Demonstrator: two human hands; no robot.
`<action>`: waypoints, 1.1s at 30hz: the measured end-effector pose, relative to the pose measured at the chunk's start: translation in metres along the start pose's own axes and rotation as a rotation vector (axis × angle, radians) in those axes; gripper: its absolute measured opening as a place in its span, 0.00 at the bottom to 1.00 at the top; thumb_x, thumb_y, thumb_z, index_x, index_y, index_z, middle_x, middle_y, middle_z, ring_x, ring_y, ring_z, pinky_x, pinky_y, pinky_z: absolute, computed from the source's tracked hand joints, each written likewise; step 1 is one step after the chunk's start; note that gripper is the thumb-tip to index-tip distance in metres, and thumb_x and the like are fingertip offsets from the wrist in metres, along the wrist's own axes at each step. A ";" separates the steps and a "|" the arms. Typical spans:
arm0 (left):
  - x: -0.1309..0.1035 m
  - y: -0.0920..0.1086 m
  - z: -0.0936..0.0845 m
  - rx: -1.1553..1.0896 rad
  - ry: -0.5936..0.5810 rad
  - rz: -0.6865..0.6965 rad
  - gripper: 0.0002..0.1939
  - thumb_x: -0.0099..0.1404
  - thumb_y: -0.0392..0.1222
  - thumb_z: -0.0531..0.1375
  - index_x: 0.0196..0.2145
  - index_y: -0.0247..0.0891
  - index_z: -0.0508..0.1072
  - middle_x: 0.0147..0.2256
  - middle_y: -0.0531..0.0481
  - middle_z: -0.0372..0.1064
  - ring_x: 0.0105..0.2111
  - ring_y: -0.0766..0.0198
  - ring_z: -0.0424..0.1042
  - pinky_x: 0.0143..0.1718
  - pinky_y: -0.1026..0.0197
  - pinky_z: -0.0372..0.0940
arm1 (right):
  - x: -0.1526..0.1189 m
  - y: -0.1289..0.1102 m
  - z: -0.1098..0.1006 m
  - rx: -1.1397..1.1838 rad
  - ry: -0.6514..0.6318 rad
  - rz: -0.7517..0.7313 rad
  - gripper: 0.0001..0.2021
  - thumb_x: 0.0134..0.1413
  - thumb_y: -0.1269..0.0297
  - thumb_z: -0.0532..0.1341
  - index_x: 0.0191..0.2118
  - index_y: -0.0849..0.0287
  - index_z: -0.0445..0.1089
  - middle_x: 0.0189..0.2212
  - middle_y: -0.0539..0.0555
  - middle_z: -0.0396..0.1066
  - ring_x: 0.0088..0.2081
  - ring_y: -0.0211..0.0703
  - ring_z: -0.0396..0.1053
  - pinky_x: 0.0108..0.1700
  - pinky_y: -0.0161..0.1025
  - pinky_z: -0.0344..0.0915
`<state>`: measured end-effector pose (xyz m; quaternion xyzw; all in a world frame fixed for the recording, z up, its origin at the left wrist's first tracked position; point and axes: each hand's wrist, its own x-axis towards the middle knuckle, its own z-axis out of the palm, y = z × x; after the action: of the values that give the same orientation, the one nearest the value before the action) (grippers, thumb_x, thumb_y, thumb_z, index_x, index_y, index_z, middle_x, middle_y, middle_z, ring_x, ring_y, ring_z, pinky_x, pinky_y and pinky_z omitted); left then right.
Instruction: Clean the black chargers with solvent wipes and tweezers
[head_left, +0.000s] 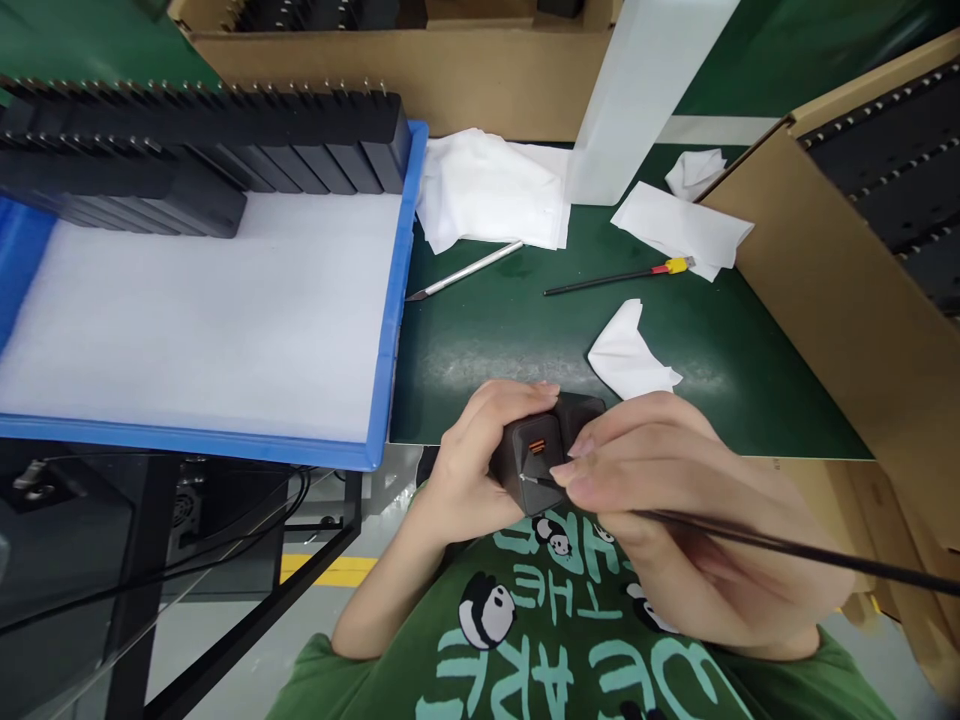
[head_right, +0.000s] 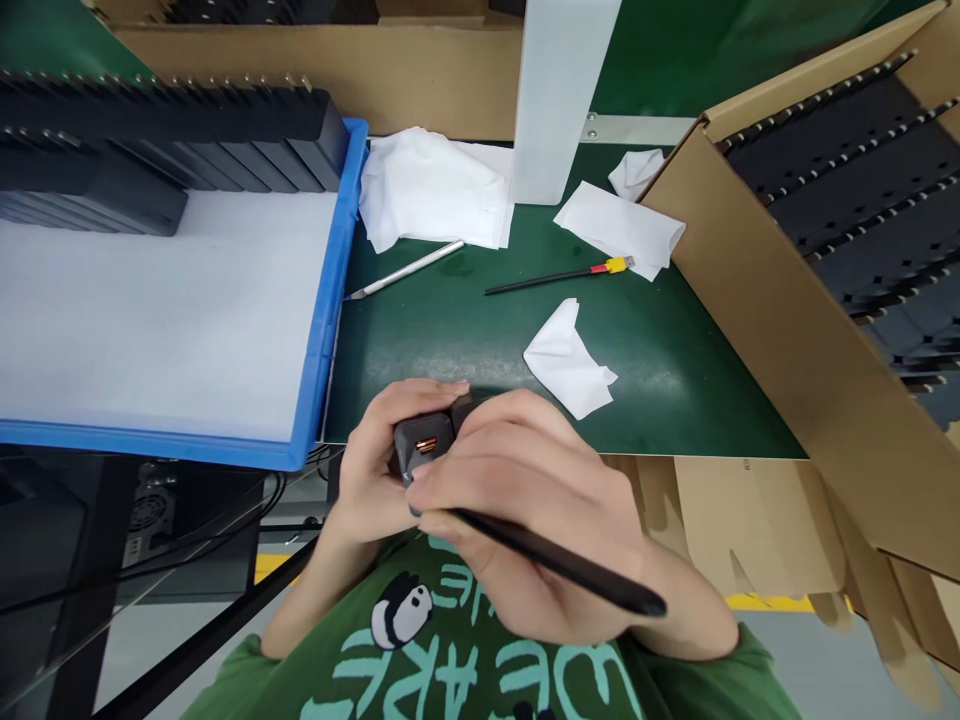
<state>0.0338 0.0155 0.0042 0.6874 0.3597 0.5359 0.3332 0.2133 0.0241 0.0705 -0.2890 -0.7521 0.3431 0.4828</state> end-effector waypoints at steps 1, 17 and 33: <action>0.000 0.000 -0.001 0.006 -0.007 0.005 0.26 0.63 0.49 0.69 0.55 0.42 0.70 0.48 0.41 0.76 0.48 0.52 0.78 0.50 0.50 0.75 | 0.001 -0.001 0.000 -0.005 -0.001 -0.003 0.09 0.59 0.78 0.63 0.43 0.61 0.75 0.34 0.54 0.77 0.34 0.43 0.74 0.40 0.44 0.75; 0.004 0.007 -0.007 0.185 -0.108 -0.027 0.19 0.67 0.46 0.64 0.54 0.44 0.68 0.47 0.43 0.77 0.47 0.52 0.78 0.48 0.49 0.74 | 0.012 -0.015 -0.011 -0.195 -0.131 0.033 0.09 0.63 0.78 0.60 0.44 0.58 0.73 0.35 0.53 0.78 0.39 0.42 0.75 0.41 0.42 0.76; 0.004 0.009 -0.009 0.208 -0.145 -0.056 0.21 0.66 0.45 0.66 0.54 0.44 0.67 0.48 0.43 0.77 0.47 0.53 0.78 0.48 0.51 0.73 | 0.007 -0.005 -0.001 -0.078 -0.010 -0.001 0.10 0.59 0.81 0.60 0.42 0.62 0.74 0.32 0.53 0.77 0.33 0.42 0.72 0.39 0.44 0.73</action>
<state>0.0271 0.0154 0.0157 0.7449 0.4074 0.4352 0.2997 0.2110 0.0262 0.0785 -0.3055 -0.7674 0.3145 0.4678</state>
